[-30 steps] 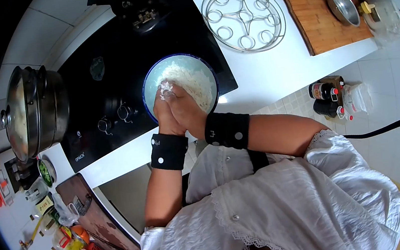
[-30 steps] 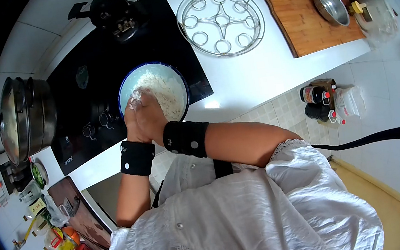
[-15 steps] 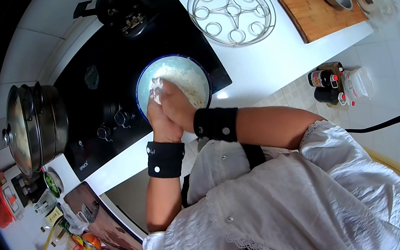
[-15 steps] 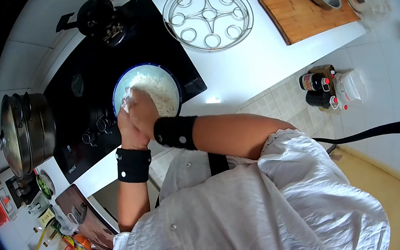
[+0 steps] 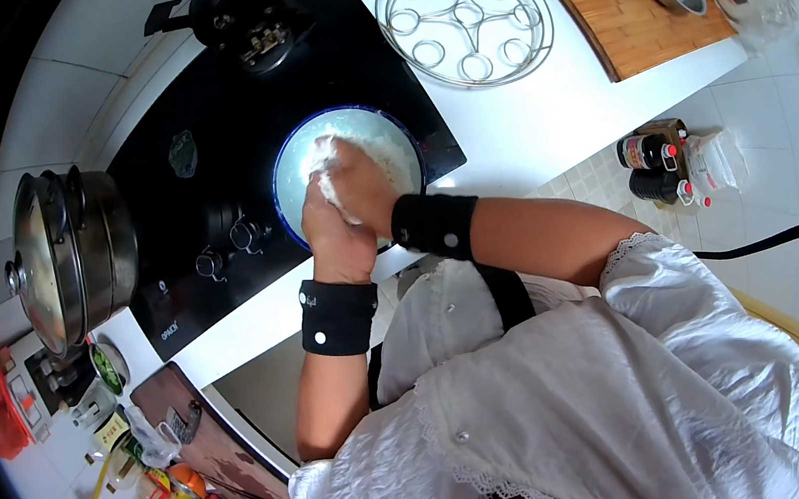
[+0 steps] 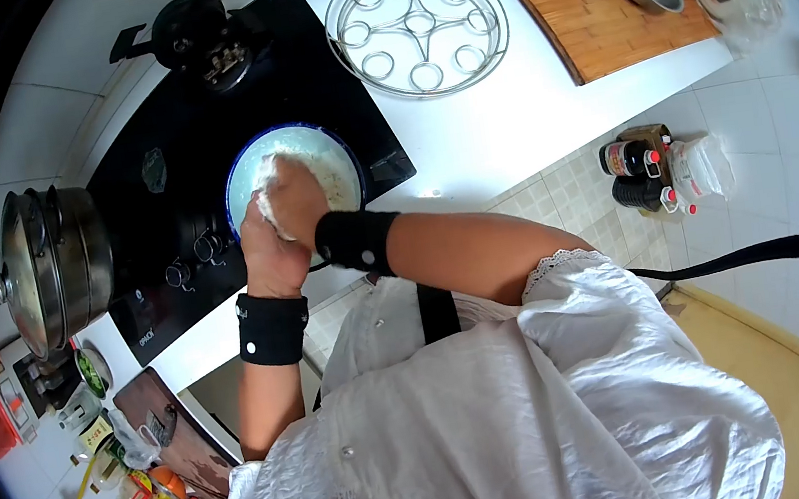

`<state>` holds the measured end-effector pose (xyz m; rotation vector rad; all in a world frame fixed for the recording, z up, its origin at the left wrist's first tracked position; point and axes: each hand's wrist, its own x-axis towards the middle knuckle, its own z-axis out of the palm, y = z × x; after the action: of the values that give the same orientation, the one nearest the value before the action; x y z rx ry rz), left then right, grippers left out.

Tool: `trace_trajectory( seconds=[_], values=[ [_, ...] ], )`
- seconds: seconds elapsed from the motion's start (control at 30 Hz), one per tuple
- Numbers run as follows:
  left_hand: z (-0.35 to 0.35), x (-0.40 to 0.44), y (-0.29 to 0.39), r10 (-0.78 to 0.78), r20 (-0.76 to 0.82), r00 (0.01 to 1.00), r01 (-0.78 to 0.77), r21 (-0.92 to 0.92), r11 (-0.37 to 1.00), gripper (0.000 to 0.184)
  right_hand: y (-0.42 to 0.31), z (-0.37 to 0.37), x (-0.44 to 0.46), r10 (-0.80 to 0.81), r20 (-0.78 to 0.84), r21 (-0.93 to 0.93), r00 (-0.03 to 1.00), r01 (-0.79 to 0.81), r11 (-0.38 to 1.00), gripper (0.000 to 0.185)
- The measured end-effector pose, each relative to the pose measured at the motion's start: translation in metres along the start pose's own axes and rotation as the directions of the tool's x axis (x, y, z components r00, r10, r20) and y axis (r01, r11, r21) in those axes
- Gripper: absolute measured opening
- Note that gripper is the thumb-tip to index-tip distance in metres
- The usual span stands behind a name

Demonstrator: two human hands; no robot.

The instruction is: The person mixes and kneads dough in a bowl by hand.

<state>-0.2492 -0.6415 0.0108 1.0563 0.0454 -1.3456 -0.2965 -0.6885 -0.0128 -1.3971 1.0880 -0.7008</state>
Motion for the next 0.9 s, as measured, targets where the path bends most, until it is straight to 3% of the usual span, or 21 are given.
trace_trajectory(
  seconds=[0.07, 0.13, 0.2, 0.23, 0.33, 0.4, 0.47, 0.53, 0.63, 0.73, 0.83, 0.9],
  values=[
    [0.0, -0.001, -0.003, 0.027, -0.016, 0.999, -0.027, 0.022, 0.999, 0.039, -0.004, -0.007, 0.006, 0.078, 0.039, -0.028, 0.996, -0.077, 0.997, 0.032],
    [0.018, -0.004, 0.009, -0.142, -0.199, 0.97, 0.12, -0.118, 0.986, 0.038, -0.007, 0.0, -0.007, 0.102, 0.01, 0.019, 0.995, -0.102, 0.995, 0.032],
    [0.004, 0.008, 0.012, -0.202, -0.158, 0.967, 0.178, -0.154, 0.972, 0.038, -0.012, 0.005, -0.021, 0.081, 0.005, 0.12, 0.997, -0.081, 0.989, 0.031],
    [-0.002, 0.013, 0.013, -0.23, -0.136, 0.964, 0.206, -0.17, 0.964, 0.037, -0.021, 0.006, -0.029, 0.097, -0.044, 0.065, 0.994, -0.094, 0.993, 0.032],
    [-0.008, 0.011, 0.007, -0.219, -0.122, 0.968, 0.187, -0.229, 0.955, 0.034, -0.012, 0.002, -0.017, 0.134, 0.086, 0.171, 0.987, -0.148, 0.974, 0.033],
    [-0.006, 0.003, -0.002, -0.006, -0.008, 1.0, 0.006, -0.054, 0.999, 0.036, -0.003, -0.001, 0.0, 0.151, 0.077, 0.122, 0.986, -0.159, 0.98, 0.036],
    [0.0, -0.001, -0.002, 0.03, -0.032, 0.999, -0.031, -0.028, 0.999, 0.037, 0.003, 0.0, 0.003, 0.09, 0.045, 0.064, 0.995, -0.093, 0.994, 0.037],
    [0.018, -0.007, 0.01, -0.124, -0.204, 0.971, 0.093, -0.152, 0.984, 0.037, -0.003, 0.001, -0.008, -0.042, -0.008, -0.013, 0.999, 0.041, 0.999, 0.034],
    [-0.008, 0.007, 0.014, -0.179, -0.054, 0.982, 0.166, -0.188, 0.968, 0.036, -0.013, 0.006, -0.023, 0.101, 0.077, 0.11, 0.992, -0.11, 0.988, 0.032],
    [-0.005, 0.006, 0.011, -0.18, -0.155, 0.971, 0.148, -0.2, 0.969, 0.035, -0.007, 0.001, -0.015, 0.063, 0.103, 0.127, 0.993, -0.076, 0.989, 0.032],
    [0.008, -0.005, 0.012, -0.114, -0.161, 0.98, 0.085, -0.176, 0.981, 0.033, -0.004, -0.007, 0.002, 0.069, 0.076, 0.131, 0.995, -0.079, 0.988, 0.03],
    [0.009, -0.008, 0.016, -0.099, -0.243, 0.965, 0.079, -0.089, 0.993, 0.03, -0.005, -0.018, 0.008, 0.083, 0.055, -0.017, 0.995, -0.082, 0.996, 0.03]
  ],
)
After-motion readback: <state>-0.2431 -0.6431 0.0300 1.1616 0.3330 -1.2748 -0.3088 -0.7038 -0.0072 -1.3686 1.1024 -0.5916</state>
